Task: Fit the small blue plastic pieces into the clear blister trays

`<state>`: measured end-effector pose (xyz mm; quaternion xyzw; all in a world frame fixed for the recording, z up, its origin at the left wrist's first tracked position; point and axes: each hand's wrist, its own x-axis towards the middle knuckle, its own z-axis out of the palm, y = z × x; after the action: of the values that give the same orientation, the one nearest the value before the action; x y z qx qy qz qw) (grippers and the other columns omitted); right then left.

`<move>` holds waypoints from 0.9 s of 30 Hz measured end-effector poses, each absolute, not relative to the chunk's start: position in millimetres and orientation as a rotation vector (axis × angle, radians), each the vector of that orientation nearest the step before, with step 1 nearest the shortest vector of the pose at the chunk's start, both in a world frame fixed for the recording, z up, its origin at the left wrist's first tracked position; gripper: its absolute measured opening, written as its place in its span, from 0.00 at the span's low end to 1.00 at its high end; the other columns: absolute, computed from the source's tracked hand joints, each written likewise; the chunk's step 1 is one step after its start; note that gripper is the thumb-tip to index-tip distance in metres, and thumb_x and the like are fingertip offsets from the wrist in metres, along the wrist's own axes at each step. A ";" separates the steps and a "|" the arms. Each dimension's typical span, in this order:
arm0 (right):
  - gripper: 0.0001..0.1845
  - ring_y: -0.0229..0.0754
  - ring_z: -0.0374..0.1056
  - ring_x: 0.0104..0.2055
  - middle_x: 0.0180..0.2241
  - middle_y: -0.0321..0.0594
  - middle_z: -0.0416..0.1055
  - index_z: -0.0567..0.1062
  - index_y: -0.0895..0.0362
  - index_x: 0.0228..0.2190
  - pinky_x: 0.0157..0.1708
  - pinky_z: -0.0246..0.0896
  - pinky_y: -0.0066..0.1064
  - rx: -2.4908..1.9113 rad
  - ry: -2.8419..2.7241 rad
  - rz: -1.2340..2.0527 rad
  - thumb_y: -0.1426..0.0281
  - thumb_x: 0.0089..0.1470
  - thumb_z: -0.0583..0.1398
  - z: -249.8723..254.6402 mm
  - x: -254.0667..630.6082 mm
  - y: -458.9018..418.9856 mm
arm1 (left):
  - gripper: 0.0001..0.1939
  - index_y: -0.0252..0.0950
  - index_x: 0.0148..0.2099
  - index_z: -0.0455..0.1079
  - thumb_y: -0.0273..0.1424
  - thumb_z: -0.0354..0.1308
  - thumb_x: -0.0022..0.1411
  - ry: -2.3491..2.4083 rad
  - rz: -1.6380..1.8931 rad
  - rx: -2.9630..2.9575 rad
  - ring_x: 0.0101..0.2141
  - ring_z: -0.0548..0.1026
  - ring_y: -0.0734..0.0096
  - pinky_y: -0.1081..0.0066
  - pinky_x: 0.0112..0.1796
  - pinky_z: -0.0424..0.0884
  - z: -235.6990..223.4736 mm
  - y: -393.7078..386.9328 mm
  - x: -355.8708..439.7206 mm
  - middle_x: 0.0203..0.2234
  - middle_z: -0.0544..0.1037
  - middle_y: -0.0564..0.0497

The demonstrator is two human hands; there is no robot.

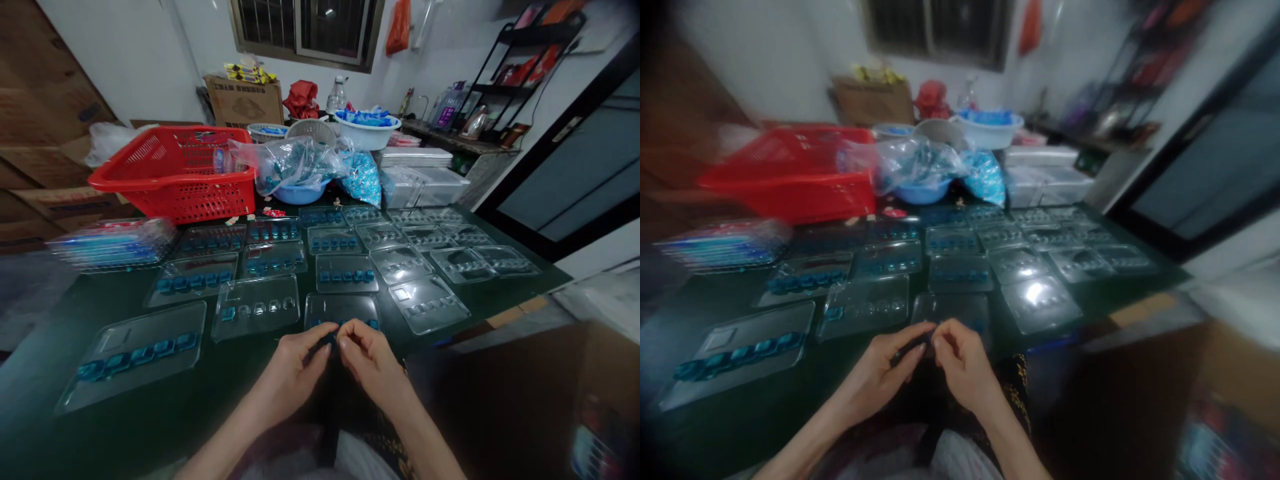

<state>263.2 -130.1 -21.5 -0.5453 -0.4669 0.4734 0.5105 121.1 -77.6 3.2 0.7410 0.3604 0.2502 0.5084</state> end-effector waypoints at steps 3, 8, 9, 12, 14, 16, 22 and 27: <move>0.08 0.28 0.49 0.18 0.18 0.28 0.54 0.64 0.58 0.25 0.16 0.43 0.20 -1.248 -1.123 1.236 0.68 0.54 0.52 -18.1 264.3 -131.4 | 0.16 0.36 0.45 0.68 0.24 0.46 0.57 0.783 0.597 1.856 0.27 0.70 0.74 0.77 0.30 0.63 3.0 -78.7 124.2 0.26 0.73 0.53; 0.09 0.27 0.48 0.17 0.18 0.29 0.55 0.64 0.58 0.25 0.15 0.41 0.22 -1.122 -0.995 1.312 0.67 0.54 0.52 -17.6 266.7 -130.3 | 0.14 0.34 0.43 0.68 0.27 0.45 0.57 0.898 0.539 1.712 0.19 0.65 0.78 0.77 0.22 0.61 -2.7 -78.8 127.5 0.21 0.70 0.54; 0.09 0.27 0.49 0.16 0.18 0.29 0.56 0.64 0.58 0.25 0.15 0.41 0.22 -1.108 -0.958 1.310 0.66 0.54 0.53 -18.8 267.2 -130.1 | 0.13 0.34 0.43 0.67 0.29 0.46 0.57 0.900 0.529 1.658 0.18 0.64 0.79 0.77 0.21 0.60 -4.0 -78.3 127.1 0.20 0.69 0.55; 0.08 0.27 0.51 0.16 0.19 0.31 0.59 0.66 0.59 0.27 0.15 0.43 0.21 -1.068 -0.867 1.311 0.67 0.54 0.53 -23.0 268.6 -131.9 | 0.13 0.34 0.42 0.67 0.32 0.49 0.56 0.914 0.537 1.494 0.16 0.61 0.81 0.79 0.19 0.57 -7.1 -75.8 124.6 0.16 0.67 0.56; 0.07 0.28 0.54 0.16 0.20 0.32 0.61 0.68 0.59 0.27 0.15 0.46 0.21 -1.030 -0.837 1.333 0.68 0.53 0.54 -25.1 270.1 -135.6 | 0.13 0.34 0.42 0.68 0.33 0.51 0.55 0.933 0.558 1.348 0.16 0.61 0.81 0.80 0.16 0.53 -8.9 -73.1 122.1 0.15 0.66 0.56; 0.06 0.28 0.55 0.17 0.20 0.33 0.63 0.68 0.59 0.28 0.15 0.48 0.22 -0.992 -0.816 1.348 0.69 0.52 0.55 -25.8 272.8 -140.3 | 0.13 0.35 0.42 0.68 0.32 0.52 0.54 0.932 0.582 1.200 0.16 0.61 0.82 0.80 0.15 0.49 -10.2 -69.8 118.5 0.21 0.70 0.53; 0.06 0.31 0.58 0.19 0.22 0.36 0.64 0.70 0.58 0.32 0.16 0.53 0.22 -0.957 -0.763 1.334 0.69 0.52 0.56 -14.6 283.7 -145.8 | 0.10 0.34 0.37 0.69 0.27 0.50 0.52 0.990 0.665 0.976 0.17 0.64 0.82 0.81 0.17 0.53 -10.0 -63.6 97.6 0.24 0.71 0.52; 0.08 0.32 0.59 0.20 0.23 0.37 0.65 0.71 0.59 0.32 0.16 0.54 0.23 -0.895 -0.833 1.305 0.68 0.52 0.55 13.5 284.3 -128.0 | 0.16 0.34 0.40 0.68 0.38 0.56 0.49 1.083 0.745 0.915 0.16 0.63 0.81 0.81 0.13 0.49 -13.6 -71.7 77.3 0.25 0.72 0.50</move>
<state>284.3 -128.0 13.5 -0.3901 -0.3630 0.5691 0.6262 77.3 -71.7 -13.6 0.4102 0.4854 0.3340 0.6961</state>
